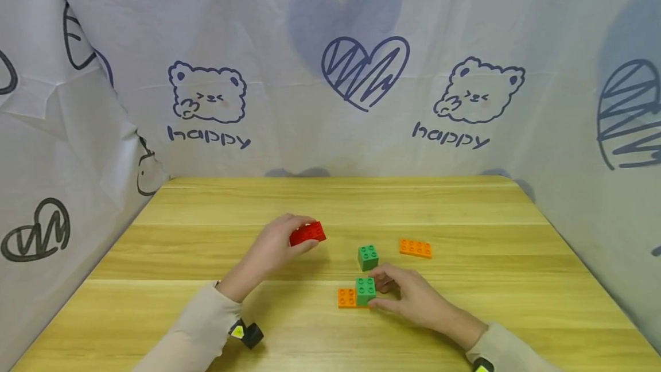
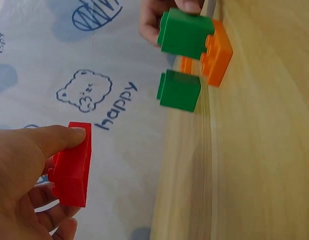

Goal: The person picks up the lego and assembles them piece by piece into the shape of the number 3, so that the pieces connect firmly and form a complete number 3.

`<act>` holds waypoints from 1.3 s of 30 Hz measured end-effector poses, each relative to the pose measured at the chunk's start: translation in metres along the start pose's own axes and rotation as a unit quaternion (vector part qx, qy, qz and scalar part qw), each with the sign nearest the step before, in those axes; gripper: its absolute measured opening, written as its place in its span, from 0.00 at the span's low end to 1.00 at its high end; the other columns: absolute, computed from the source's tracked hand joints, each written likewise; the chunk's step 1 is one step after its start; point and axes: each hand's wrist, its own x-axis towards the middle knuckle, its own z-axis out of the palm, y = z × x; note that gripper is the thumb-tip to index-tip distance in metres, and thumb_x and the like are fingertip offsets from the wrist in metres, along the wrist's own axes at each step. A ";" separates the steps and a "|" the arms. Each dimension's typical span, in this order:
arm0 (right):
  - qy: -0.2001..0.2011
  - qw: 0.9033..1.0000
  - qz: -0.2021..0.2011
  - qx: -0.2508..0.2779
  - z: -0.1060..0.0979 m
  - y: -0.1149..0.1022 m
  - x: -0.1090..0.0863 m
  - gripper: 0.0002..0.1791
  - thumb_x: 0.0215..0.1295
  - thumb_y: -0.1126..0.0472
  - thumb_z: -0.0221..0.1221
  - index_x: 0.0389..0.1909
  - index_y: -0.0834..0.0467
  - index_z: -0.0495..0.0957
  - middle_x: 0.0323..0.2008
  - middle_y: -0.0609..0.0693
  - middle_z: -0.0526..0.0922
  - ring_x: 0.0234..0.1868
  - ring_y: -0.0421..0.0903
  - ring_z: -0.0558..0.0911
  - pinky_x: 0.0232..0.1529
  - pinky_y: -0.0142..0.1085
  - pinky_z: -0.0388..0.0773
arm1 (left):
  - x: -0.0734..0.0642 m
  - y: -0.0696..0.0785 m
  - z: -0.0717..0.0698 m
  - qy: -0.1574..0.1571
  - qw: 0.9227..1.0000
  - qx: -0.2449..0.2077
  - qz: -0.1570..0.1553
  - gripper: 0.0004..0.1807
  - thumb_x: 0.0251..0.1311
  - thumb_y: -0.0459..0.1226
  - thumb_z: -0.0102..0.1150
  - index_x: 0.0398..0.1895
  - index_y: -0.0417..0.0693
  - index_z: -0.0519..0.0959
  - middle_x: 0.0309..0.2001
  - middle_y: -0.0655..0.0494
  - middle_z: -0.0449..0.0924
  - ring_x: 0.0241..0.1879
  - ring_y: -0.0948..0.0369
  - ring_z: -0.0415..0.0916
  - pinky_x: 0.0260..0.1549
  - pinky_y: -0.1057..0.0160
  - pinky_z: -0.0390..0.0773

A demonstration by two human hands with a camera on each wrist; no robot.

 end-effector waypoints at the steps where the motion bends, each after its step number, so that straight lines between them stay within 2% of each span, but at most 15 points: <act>1: 0.001 1.000 0.001 -0.002 0.000 0.000 0.000 0.25 0.60 0.49 0.67 0.54 0.56 0.75 0.42 0.44 0.83 0.41 0.41 0.83 0.45 0.34 0.80 | -0.001 0.003 0.001 -0.003 1.000 -0.004 0.006 0.23 0.58 0.44 0.69 0.55 0.46 0.80 0.45 0.50 0.80 0.38 0.56 0.75 0.33 0.61 0.78; 6: 0.001 1.000 0.018 -0.008 -0.001 0.000 0.001 0.26 0.59 0.47 0.67 0.54 0.54 0.76 0.42 0.41 0.82 0.42 0.39 0.82 0.45 0.34 0.79 | -0.004 0.016 0.004 -0.018 0.999 -0.030 0.027 0.23 0.59 0.45 0.68 0.56 0.47 0.80 0.44 0.53 0.80 0.35 0.60 0.73 0.31 0.65 0.76; 11: -0.001 1.000 0.017 -0.008 -0.001 0.000 0.002 0.25 0.60 0.47 0.67 0.54 0.55 0.76 0.42 0.42 0.82 0.42 0.38 0.82 0.45 0.34 0.79 | -0.007 0.024 0.008 -0.036 0.997 -0.053 0.042 0.23 0.61 0.46 0.66 0.57 0.48 0.79 0.45 0.54 0.80 0.35 0.62 0.73 0.31 0.66 0.75; 22: 0.000 1.000 0.009 0.001 0.000 0.001 0.001 0.25 0.60 0.45 0.66 0.54 0.54 0.76 0.43 0.43 0.83 0.42 0.39 0.82 0.45 0.34 0.79 | -0.007 0.041 0.014 -0.057 0.992 -0.055 0.094 0.21 0.62 0.46 0.65 0.56 0.48 0.80 0.48 0.54 0.82 0.39 0.61 0.75 0.35 0.63 0.76; 34: 0.001 1.000 0.016 0.003 0.000 0.003 0.000 0.24 0.60 0.44 0.66 0.53 0.52 0.76 0.44 0.40 0.82 0.44 0.39 0.81 0.47 0.35 0.79 | -0.006 0.053 0.027 -0.098 0.987 -0.069 0.108 0.21 0.62 0.45 0.66 0.54 0.46 0.79 0.49 0.54 0.81 0.40 0.61 0.75 0.37 0.66 0.76; 39: -0.004 1.000 0.012 0.004 -0.001 0.003 0.002 0.22 0.61 0.45 0.65 0.52 0.49 0.76 0.44 0.39 0.82 0.44 0.39 0.81 0.47 0.35 0.79 | -0.006 0.056 0.031 -0.102 0.985 -0.062 0.121 0.20 0.60 0.45 0.67 0.53 0.47 0.80 0.48 0.56 0.82 0.42 0.60 0.76 0.40 0.64 0.76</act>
